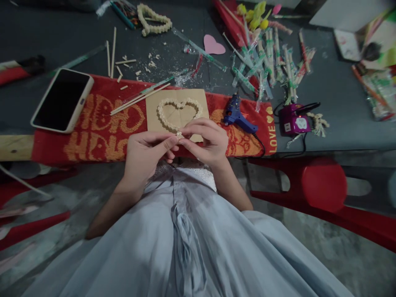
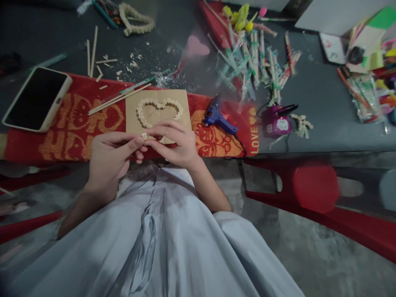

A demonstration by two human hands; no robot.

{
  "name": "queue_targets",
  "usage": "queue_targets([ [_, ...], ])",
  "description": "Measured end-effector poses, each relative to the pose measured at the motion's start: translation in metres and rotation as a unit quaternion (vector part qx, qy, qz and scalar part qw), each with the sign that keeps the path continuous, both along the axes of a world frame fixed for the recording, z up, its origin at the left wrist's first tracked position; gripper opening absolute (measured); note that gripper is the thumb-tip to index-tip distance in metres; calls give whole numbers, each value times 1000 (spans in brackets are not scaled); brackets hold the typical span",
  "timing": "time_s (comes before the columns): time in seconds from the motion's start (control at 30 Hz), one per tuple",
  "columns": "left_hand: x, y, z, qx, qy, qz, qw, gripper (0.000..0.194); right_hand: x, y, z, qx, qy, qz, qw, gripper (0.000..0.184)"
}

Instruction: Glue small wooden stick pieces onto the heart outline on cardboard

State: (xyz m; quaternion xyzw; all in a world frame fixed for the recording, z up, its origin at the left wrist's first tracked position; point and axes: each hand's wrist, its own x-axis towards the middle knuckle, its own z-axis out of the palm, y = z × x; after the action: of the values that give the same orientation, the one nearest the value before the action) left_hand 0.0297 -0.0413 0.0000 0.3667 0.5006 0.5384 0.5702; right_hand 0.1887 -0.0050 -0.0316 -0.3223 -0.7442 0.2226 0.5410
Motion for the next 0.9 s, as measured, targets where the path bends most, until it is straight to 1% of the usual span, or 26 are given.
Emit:
queue_targets([
  [0.17,-2,0,-2,1,36,-19,999,30,0,3,0,15,-7,17,1000,14],
  [0.3,-1,1,-2,2,42,-17,999,32,-1,4,0,54,8,23,998,10],
  [0.4,-2,-1,-3,-2,42,-16,999,30,-1,4,-1,75,1,16,997,10],
  [0.53,-3,-4,-4,-4,37,-28,999,25,2,4,-2,73,-30,11,997,14],
  [0.63,-4,-5,-4,8,33,-31,999,22,3,4,-2,78,-42,10,996,14],
  [0.77,-4,-6,-2,12,42,-29,999,22,3,3,1,104,-38,14,994,11],
  [0.9,-4,-7,3,1,57,-25,998,21,3,3,4,105,-37,32,993,10],
])
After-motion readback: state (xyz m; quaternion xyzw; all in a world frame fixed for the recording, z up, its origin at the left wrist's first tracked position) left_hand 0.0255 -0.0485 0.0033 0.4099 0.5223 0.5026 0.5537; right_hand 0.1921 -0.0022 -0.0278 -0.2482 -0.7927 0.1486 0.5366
